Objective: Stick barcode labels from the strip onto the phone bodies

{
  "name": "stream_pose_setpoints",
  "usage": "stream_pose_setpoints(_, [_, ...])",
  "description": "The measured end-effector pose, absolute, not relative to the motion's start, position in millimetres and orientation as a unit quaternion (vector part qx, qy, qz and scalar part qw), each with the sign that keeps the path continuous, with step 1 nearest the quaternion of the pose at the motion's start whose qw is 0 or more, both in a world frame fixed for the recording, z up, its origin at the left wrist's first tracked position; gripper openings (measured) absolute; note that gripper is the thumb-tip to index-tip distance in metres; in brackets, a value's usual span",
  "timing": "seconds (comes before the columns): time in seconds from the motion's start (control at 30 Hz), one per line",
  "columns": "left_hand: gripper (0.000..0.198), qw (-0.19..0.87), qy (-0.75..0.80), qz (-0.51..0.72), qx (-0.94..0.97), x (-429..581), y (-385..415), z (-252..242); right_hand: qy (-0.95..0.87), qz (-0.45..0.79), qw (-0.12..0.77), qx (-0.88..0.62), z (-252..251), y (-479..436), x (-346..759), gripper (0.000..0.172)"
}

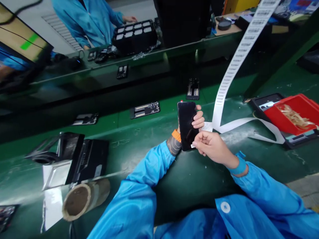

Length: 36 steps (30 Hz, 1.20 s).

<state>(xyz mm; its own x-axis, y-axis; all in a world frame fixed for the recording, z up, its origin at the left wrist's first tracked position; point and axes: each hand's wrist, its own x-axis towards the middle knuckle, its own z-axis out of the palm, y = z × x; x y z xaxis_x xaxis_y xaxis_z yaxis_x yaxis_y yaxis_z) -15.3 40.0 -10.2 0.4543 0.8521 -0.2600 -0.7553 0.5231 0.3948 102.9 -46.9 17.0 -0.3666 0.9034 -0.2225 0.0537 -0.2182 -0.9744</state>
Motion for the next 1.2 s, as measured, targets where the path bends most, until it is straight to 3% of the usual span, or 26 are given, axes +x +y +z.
stream_pose_setpoints(0.33, [0.04, 0.844, 0.201, 0.491, 0.072, -8, 47, -15, -0.642, 0.503, 0.33, -0.474, 21, -52, 102, 0.018])
stream_pose_setpoints(0.5, [0.044, 0.834, 0.206, 0.508, 0.059, -10, 45, -13, -0.725, 0.345, 0.331, -0.496, 15, -50, 103, 0.018])
stream_pose_setpoints(0.6, [0.051, 0.801, 0.199, 0.563, 0.047, -14, 44, -5, -0.745, 0.235, 0.384, -0.492, 7, -47, 108, 0.015])
stream_pose_setpoints(0.73, [0.056, 0.735, 0.256, 0.628, -0.011, -13, 47, 10, -0.76, 0.182, 0.473, -0.407, 0, -43, 112, 0.029])
stream_pose_setpoints(0.87, [0.045, 0.683, 0.311, 0.661, -0.008, -24, 50, 14, -0.654, 0.266, 0.52, -0.481, -5, -33, 119, 0.015])
stream_pose_setpoints(0.97, [0.013, 0.691, 0.341, 0.614, 0.17, -61, 46, 13, -0.483, 0.464, 0.546, -0.503, -8, -18, 132, 0.019])
stream_pose_setpoints(1.03, [0.022, 0.729, 0.393, 0.475, 0.295, -92, 42, 11, -0.398, 0.579, 0.539, -0.465, -7, -9, 139, 0.022])
stream_pose_setpoints(1.1, [0.019, 0.722, 0.47, 0.396, 0.318, -117, 47, 10, -0.336, 0.634, 0.538, -0.442, -4, -4, 145, 0.026])
stream_pose_setpoints(1.2, [0.007, 0.628, 0.553, 0.469, 0.282, -135, 83, 13, -0.288, 0.657, 0.552, -0.425, 6, -5, 156, 0.03])
